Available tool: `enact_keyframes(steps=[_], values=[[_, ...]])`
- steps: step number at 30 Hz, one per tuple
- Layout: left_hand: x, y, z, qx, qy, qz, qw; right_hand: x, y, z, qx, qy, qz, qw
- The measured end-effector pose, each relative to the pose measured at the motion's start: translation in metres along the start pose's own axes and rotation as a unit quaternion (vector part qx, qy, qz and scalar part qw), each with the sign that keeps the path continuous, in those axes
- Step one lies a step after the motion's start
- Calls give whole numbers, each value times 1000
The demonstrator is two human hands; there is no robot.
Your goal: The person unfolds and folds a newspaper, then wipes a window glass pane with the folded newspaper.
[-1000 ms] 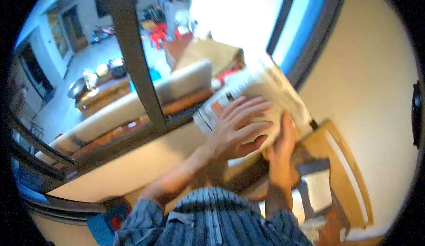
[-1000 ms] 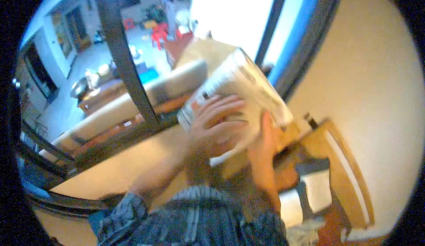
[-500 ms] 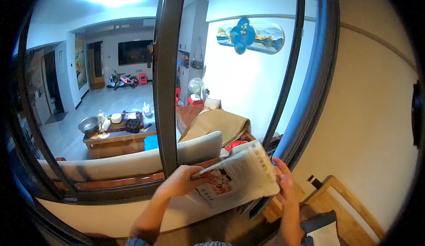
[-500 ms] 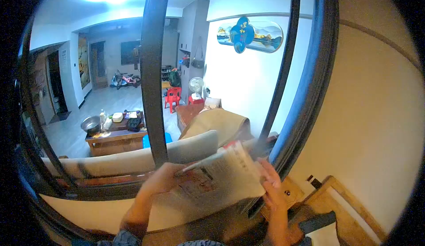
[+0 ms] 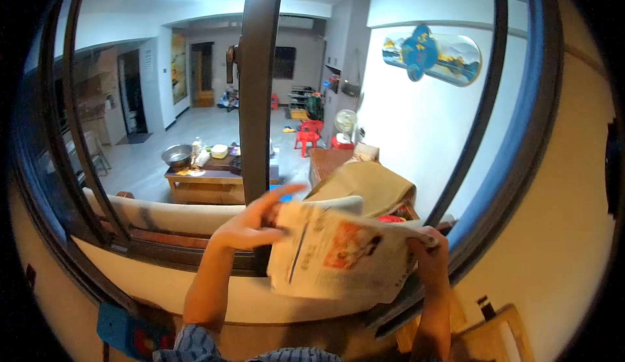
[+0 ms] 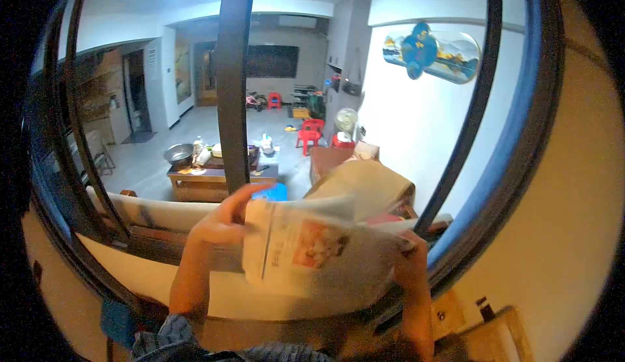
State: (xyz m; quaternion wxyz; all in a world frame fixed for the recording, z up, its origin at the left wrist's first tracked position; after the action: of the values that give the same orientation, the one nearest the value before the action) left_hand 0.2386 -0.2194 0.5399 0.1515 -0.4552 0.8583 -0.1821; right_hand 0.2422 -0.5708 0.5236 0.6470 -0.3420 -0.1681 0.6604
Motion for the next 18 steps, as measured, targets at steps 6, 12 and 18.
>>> enact_keyframes(steps=[6,12,18], values=[[27,1,152,-171,334,-180,909,-26,-72,-65,52,-322,-105,939],[87,-27,112,-21,-99,-209,973,10,-126,-79,13,-187,-19,982],[70,-55,51,-20,-2,-480,877,10,-146,-16,-240,8,-53,969]])
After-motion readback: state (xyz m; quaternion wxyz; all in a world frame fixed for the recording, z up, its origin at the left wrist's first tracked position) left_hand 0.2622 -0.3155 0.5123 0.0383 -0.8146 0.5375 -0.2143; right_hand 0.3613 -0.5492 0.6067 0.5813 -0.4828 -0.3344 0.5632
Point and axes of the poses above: each hand's wrist, its own y-axis away from the middle knuckle, its own x-axis out of the palm, z = x × y, the point moved 7 cm from there along -y, towards the middle knuckle, and after that the axes turned 4 degrees about -x, right-handed, at the moved point
